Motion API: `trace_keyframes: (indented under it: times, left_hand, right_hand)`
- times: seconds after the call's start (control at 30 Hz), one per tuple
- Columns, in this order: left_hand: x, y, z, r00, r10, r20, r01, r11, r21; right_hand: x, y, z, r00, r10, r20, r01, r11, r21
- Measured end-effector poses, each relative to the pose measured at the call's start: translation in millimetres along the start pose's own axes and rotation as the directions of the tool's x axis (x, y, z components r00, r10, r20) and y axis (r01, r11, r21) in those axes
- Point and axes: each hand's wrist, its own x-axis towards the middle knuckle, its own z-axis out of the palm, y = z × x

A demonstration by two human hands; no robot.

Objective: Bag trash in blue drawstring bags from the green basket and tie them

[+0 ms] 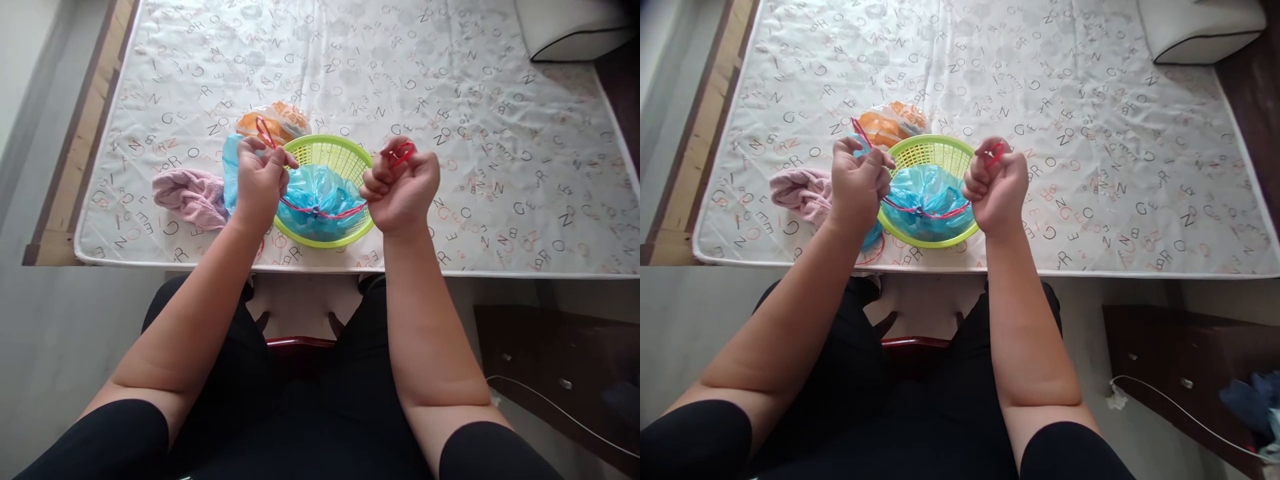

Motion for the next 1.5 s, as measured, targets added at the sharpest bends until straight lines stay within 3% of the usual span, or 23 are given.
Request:
trace_keyframes:
  times: [0.13,0.27,0.57,0.8,0.93,1.07,1.23,1.33,1.5]
  left_hand:
    - [-5.9,-1.7,11.9,0.998,-0.025,0.055,0.028,0.997,-0.066]
    - [-9.5,-4.9,16.8,0.977,-0.037,0.209,0.059,0.994,-0.097]
    - [-22.0,2.4,20.0,0.854,-0.012,0.520,0.064,0.995,-0.082]
    - [-20.4,-14.1,29.1,0.894,-0.034,0.448,0.060,0.997,-0.044]
    - [-20.0,-9.6,26.7,0.886,-0.034,0.462,0.102,0.987,-0.121]
    - [-17.6,-7.3,20.7,0.884,0.018,0.466,0.087,0.975,-0.203]
    - [-16.2,-8.3,14.1,0.890,0.023,0.455,0.090,0.970,-0.225]
    - [-15.4,-8.7,12.9,0.899,-0.013,0.438,0.107,0.976,-0.190]
    - [-9.7,-12.9,16.2,0.952,-0.083,0.295,0.139,0.975,-0.176]
  right_hand:
    - [-8.0,0.8,19.6,0.998,0.020,0.066,-0.016,0.998,-0.059]
    - [-9.9,3.5,24.8,0.996,0.001,0.093,0.008,0.996,-0.088]
    - [-18.8,15.7,41.2,0.983,-0.112,0.145,0.125,0.988,-0.088]
    - [-21.7,9.5,40.8,0.966,-0.047,0.255,0.058,0.998,-0.035]
    - [-15.3,8.1,24.2,0.948,0.018,0.319,0.044,0.982,-0.185]
    - [-9.1,11.6,6.5,0.956,0.146,0.252,-0.043,0.926,-0.376]
    - [-9.1,11.1,-1.4,0.935,0.197,0.295,-0.064,0.912,-0.405]
    - [-6.3,12.5,-4.4,0.962,0.149,0.229,-0.054,0.926,-0.373]
    - [7.1,16.8,-14.6,1.000,0.017,-0.025,-0.022,0.975,-0.220]
